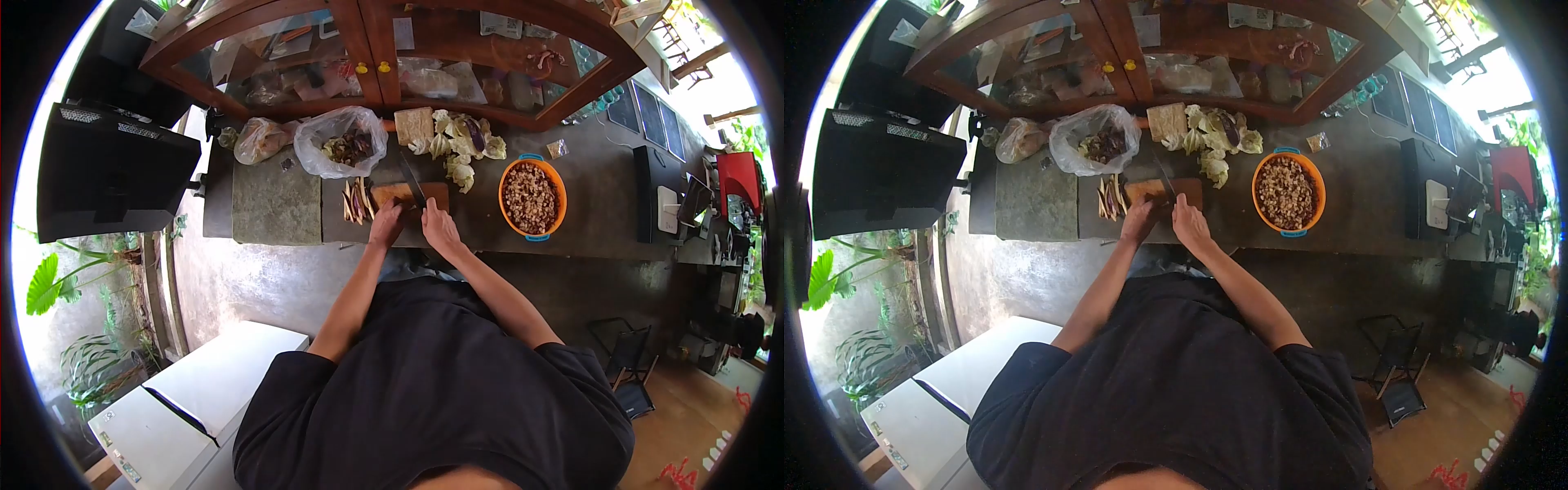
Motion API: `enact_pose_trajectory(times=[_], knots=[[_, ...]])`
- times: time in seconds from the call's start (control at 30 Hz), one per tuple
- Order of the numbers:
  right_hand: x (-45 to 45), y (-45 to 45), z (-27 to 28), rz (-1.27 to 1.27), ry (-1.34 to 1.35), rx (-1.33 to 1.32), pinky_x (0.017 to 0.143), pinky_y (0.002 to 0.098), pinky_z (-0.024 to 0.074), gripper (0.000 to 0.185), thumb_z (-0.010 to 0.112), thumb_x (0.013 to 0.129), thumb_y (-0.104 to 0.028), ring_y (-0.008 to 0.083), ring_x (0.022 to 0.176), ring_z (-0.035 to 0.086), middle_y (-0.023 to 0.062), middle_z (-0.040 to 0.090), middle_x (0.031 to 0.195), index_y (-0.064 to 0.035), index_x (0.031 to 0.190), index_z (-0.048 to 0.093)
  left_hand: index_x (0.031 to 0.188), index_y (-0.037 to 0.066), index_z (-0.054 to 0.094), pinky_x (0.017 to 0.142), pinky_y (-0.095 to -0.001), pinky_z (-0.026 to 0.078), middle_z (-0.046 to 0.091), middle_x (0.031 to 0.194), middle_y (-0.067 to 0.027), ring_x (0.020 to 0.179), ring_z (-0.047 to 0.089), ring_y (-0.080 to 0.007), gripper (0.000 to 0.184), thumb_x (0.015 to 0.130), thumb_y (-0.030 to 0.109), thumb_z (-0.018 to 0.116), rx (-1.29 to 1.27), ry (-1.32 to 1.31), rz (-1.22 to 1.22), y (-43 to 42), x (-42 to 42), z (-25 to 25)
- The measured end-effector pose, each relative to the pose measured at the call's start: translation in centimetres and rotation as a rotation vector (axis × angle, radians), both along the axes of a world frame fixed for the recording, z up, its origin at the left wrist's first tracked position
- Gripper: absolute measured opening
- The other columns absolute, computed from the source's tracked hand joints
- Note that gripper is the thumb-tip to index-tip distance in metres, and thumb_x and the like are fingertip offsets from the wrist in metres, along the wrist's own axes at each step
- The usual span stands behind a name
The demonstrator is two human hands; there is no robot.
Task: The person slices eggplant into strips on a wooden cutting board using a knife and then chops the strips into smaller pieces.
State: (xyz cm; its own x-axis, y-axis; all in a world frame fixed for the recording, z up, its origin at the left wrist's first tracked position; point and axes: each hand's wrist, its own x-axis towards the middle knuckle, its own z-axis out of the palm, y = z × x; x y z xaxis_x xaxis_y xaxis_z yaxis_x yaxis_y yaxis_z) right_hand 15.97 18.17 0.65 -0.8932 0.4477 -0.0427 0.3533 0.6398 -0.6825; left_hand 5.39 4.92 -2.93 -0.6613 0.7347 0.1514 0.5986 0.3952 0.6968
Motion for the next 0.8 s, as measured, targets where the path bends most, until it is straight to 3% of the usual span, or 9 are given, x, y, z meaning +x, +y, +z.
enact_pose_trajectory(times=[0.27, 0.5, 0.6, 0.67, 0.8], knots=[[-0.4, -1.0, -0.4, 0.022, 0.016, -0.011, 0.059, 0.0602, 0.0474, 0.015, 0.048, 0.096, -0.013, 0.0488, 0.066, 0.061, 0.0279, 0.060, 0.068, -0.0022, 0.101, 0.040, 0.094, 0.007, 0.071, 0.087, -0.0407, 0.050, 0.066, 0.097, -0.0150, 0.096, 0.061, -0.0343, 0.016, 0.081, 0.012, 0.064, -0.018, 0.097, -0.026, 0.0, -0.4, -0.7], [-0.7, -0.3, -0.4, 0.034, 0.007, -0.003, 0.060, 0.0605, 0.0477, 0.014, 0.048, 0.096, -0.012, 0.0486, 0.067, 0.061, 0.0277, 0.061, 0.070, -0.0029, 0.098, 0.039, 0.096, 0.008, 0.073, 0.088, -0.0404, 0.050, 0.067, 0.100, -0.0140, 0.097, 0.061, -0.0335, 0.018, 0.082, 0.012, 0.063, 0.009, 0.088, -0.027, 0.1, -0.4, -0.9], [-0.6, -0.1, -0.5, -0.007, 0.013, 0.003, 0.060, 0.0606, 0.0476, 0.014, 0.048, 0.096, -0.013, 0.0489, 0.067, 0.061, 0.0280, 0.061, 0.068, -0.0029, 0.098, 0.038, 0.097, 0.008, 0.073, 0.088, -0.0407, 0.050, 0.067, 0.100, -0.0137, 0.096, 0.061, -0.0322, 0.018, 0.082, 0.014, 0.065, -0.096, 0.089, -0.052, 0.0, -0.1, -0.3], [-0.5, -0.2, -0.2, -0.013, 0.000, -0.012, 0.060, 0.0607, 0.0475, 0.014, 0.047, 0.097, -0.014, 0.0490, 0.067, 0.061, 0.0281, 0.060, 0.068, -0.0029, 0.099, 0.038, 0.095, 0.008, 0.073, 0.085, -0.0413, 0.050, 0.068, 0.095, -0.0135, 0.094, 0.061, -0.0315, 0.016, 0.083, 0.016, 0.065, 0.013, 0.048, 0.006, -0.1, 0.0, -0.4], [-0.8, -1.1, 0.4, -0.007, -0.018, -0.067, 0.060, 0.0610, 0.0476, 0.014, 0.046, 0.097, -0.014, 0.0499, 0.067, 0.060, 0.0282, 0.060, 0.066, -0.0030, 0.100, 0.038, 0.091, 0.007, 0.073, 0.083, -0.0415, 0.050, 0.068, 0.089, -0.0136, 0.091, 0.062, -0.0322, 0.014, 0.081, 0.014, 0.066, -0.002, 0.074, -0.028, 0.2, 0.0, 1.0]])
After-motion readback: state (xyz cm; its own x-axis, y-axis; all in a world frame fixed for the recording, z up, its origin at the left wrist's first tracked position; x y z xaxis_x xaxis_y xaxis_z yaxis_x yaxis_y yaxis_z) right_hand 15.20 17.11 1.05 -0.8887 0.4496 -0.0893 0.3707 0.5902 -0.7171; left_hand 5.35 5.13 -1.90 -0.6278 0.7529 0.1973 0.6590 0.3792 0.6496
